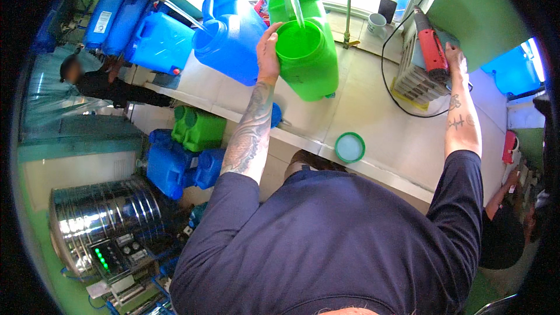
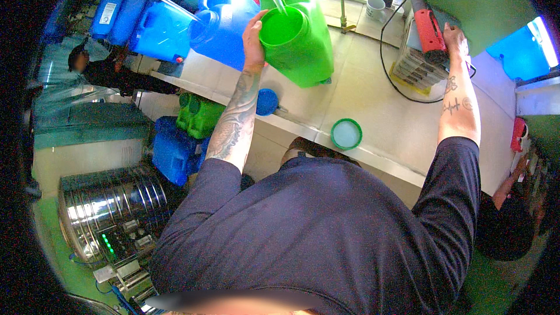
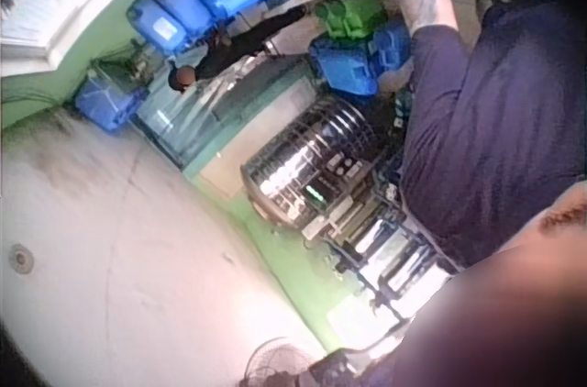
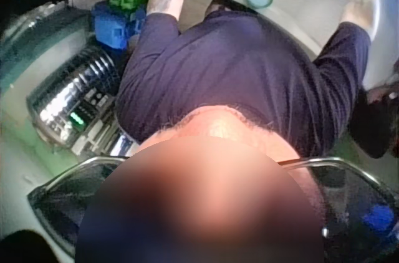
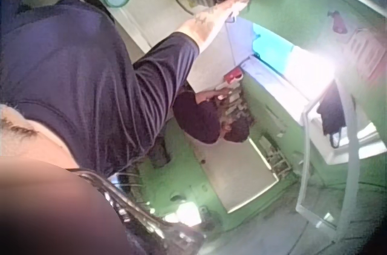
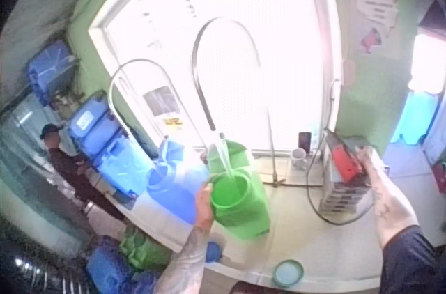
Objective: The person places a green plastic container on a countertop, pours water from a blue container into it, and uses a red heat gun to soften the plastic around the opening. They insert a clear tube into the softened area, secure it, and then seal the container with a green lid. The person repeats this process for a second container.
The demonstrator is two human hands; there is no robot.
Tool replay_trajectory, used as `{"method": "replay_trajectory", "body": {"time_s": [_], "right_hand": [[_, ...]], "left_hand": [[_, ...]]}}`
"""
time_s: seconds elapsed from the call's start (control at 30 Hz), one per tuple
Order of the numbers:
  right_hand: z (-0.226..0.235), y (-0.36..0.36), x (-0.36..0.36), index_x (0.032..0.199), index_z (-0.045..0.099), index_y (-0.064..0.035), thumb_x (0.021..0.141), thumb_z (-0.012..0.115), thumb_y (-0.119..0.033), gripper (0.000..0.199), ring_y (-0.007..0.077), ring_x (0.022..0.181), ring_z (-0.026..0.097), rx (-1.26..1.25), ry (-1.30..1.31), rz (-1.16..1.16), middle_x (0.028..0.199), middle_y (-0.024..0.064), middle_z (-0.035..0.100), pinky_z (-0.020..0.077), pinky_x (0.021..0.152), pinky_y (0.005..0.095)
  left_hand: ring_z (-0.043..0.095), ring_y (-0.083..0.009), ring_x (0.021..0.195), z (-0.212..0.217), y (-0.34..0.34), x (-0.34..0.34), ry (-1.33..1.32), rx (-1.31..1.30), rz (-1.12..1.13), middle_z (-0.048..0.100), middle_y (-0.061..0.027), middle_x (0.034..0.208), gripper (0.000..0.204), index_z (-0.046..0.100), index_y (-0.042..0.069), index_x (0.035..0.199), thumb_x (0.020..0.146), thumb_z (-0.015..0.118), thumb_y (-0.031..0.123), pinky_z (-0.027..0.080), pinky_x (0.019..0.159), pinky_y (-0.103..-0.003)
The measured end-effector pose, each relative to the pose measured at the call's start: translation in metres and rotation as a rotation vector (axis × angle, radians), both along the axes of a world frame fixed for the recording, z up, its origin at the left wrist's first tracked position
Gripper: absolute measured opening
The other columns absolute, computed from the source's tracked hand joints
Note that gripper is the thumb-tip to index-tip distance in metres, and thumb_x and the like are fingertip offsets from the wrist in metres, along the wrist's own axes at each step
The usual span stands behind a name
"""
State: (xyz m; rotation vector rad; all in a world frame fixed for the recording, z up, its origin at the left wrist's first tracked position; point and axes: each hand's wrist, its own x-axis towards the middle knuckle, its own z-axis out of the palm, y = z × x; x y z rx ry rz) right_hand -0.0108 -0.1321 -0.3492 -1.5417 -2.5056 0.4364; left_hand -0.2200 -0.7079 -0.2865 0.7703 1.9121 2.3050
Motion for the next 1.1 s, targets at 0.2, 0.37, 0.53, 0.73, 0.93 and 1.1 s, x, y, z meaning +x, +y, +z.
{"method": "replay_trajectory", "body": {"time_s": [0.2, 0.37, 0.53, 0.73, 0.93, 1.1], "right_hand": [[0.002, -0.005, -0.002, 0.126, 0.068, -0.0143, 0.094, 0.041, -0.061, 0.062, 0.0430, 0.123, 0.058, 0.055, -0.018, 0.015, 0.132, 0.0203, 0.062, 0.0453, 0.104, 0.0511], [0.002, -0.006, 0.000, 0.124, 0.069, -0.0158, 0.094, 0.042, -0.060, 0.060, 0.0432, 0.122, 0.058, 0.054, 0.006, -0.002, 0.131, 0.0202, 0.063, 0.0460, 0.103, 0.0510], [-0.004, 0.003, -0.002, 0.125, 0.069, -0.0200, 0.092, 0.044, -0.061, 0.058, 0.0427, 0.122, 0.058, 0.041, -0.004, -0.003, 0.133, 0.0196, 0.062, 0.0460, 0.103, 0.0501], [-0.009, 0.010, -0.002, 0.127, 0.068, -0.0213, 0.092, 0.046, -0.061, 0.057, 0.0423, 0.123, 0.058, 0.010, 0.017, -0.002, 0.133, 0.0192, 0.062, 0.0456, 0.104, 0.0497], [-0.008, 0.012, -0.002, 0.128, 0.068, -0.0198, 0.093, 0.045, -0.061, 0.059, 0.0424, 0.126, 0.056, -0.011, -0.022, -0.001, 0.135, 0.0203, 0.061, 0.0451, 0.104, 0.0499], [-0.014, 0.016, -0.004, 0.126, 0.069, -0.0189, 0.093, 0.045, -0.062, 0.060, 0.0429, 0.125, 0.057, 0.001, -0.011, -0.039, 0.132, 0.0213, 0.062, 0.0452, 0.104, 0.0500]], "left_hand": [[0.061, -0.0185, 0.110, -0.001, -0.001, -0.001, 0.020, -0.040, 0.007, 0.065, -0.0128, 0.121, 0.042, 0.061, -0.004, 0.128, 0.100, 0.043, 0.021, 0.047, 0.098, -0.031], [0.061, -0.0185, 0.111, 0.001, -0.002, 0.000, 0.004, -0.056, 0.010, 0.065, -0.0119, 0.122, 0.043, 0.061, -0.003, 0.128, 0.099, 0.043, 0.022, 0.047, 0.099, -0.031], [0.061, -0.0184, 0.111, 0.002, -0.001, 0.001, -0.002, -0.054, 0.006, 0.065, -0.0116, 0.122, 0.043, 0.061, -0.003, 0.129, 0.099, 0.044, 0.024, 0.047, 0.099, -0.031], [0.060, -0.0162, 0.107, 0.002, -0.001, 0.002, -0.010, -0.017, 0.005, 0.066, -0.0103, 0.118, 0.039, 0.063, -0.003, 0.125, 0.100, 0.043, 0.019, 0.047, 0.095, -0.029], [0.060, -0.0164, 0.107, 0.000, -0.001, -0.001, 0.027, -0.050, 0.018, 0.066, -0.0104, 0.118, 0.040, 0.063, -0.003, 0.125, 0.100, 0.044, 0.021, 0.047, 0.096, -0.029], [0.060, -0.0162, 0.107, 0.000, -0.001, 0.000, -0.003, -0.023, -0.001, 0.066, -0.0101, 0.118, 0.039, 0.063, -0.003, 0.125, 0.101, 0.043, 0.021, 0.046, 0.096, -0.028]]}}
